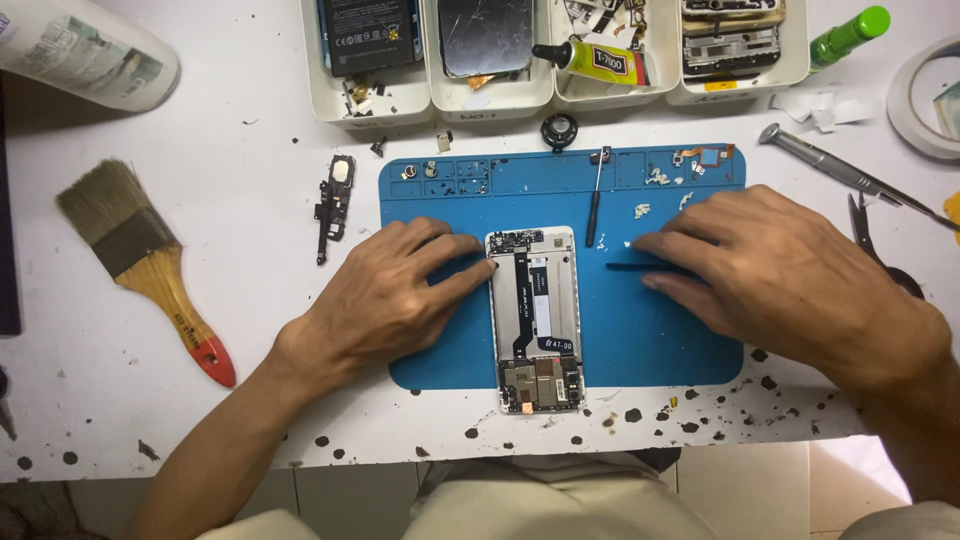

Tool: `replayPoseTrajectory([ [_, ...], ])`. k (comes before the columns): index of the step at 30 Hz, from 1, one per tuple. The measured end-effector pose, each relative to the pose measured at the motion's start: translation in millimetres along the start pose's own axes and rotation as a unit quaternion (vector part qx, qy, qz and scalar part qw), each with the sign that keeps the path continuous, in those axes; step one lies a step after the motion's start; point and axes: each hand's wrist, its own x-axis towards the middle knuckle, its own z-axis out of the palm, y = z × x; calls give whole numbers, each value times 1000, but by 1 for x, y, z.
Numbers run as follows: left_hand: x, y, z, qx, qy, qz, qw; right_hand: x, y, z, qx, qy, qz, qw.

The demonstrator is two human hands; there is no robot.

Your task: Reassembling internal components of a mobile phone including the battery and ribbon cables

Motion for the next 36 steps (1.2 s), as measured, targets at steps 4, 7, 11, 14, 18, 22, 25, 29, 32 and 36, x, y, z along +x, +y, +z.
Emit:
replayPoseTrajectory([
  [4, 1, 1, -1, 2, 17, 9, 1000, 43, -22, -6, 78, 106, -79, 988],
  [7, 2, 1, -3, 5, 12, 14, 1000, 72, -27, 4, 106, 178, -121, 971],
  [11, 3, 1, -3, 10, 28, 33, 999, 88, -30, 10, 132, 190, -156, 960],
  [14, 1, 1, 0, 26, 31, 49, 998, 89, -29, 14, 136, 184, -158, 960],
  [18, 1, 0, 0, 25, 33, 57, 998, 89, -28, 15, 135, 164, -157, 965],
  [22, 2, 0, -1, 53, 47, 74, 995, 89, -28, 13, 143, 166, -161, 962],
  [25, 3, 0, -1, 80, 43, 83, 992, 88, -27, 13, 145, 168, -168, 960],
  [29, 2, -1, 0, 102, 45, 98, 989, 87, -25, 14, 118, 162, -187, 962],
  [32, 2, 0, 0, 106, 42, 100, 988, 87, -25, 14, 102, 169, -202, 959],
  [36, 3, 0, 0, 98, 51, 98, 989, 83, -25, 15, 67, 173, -219, 958],
])
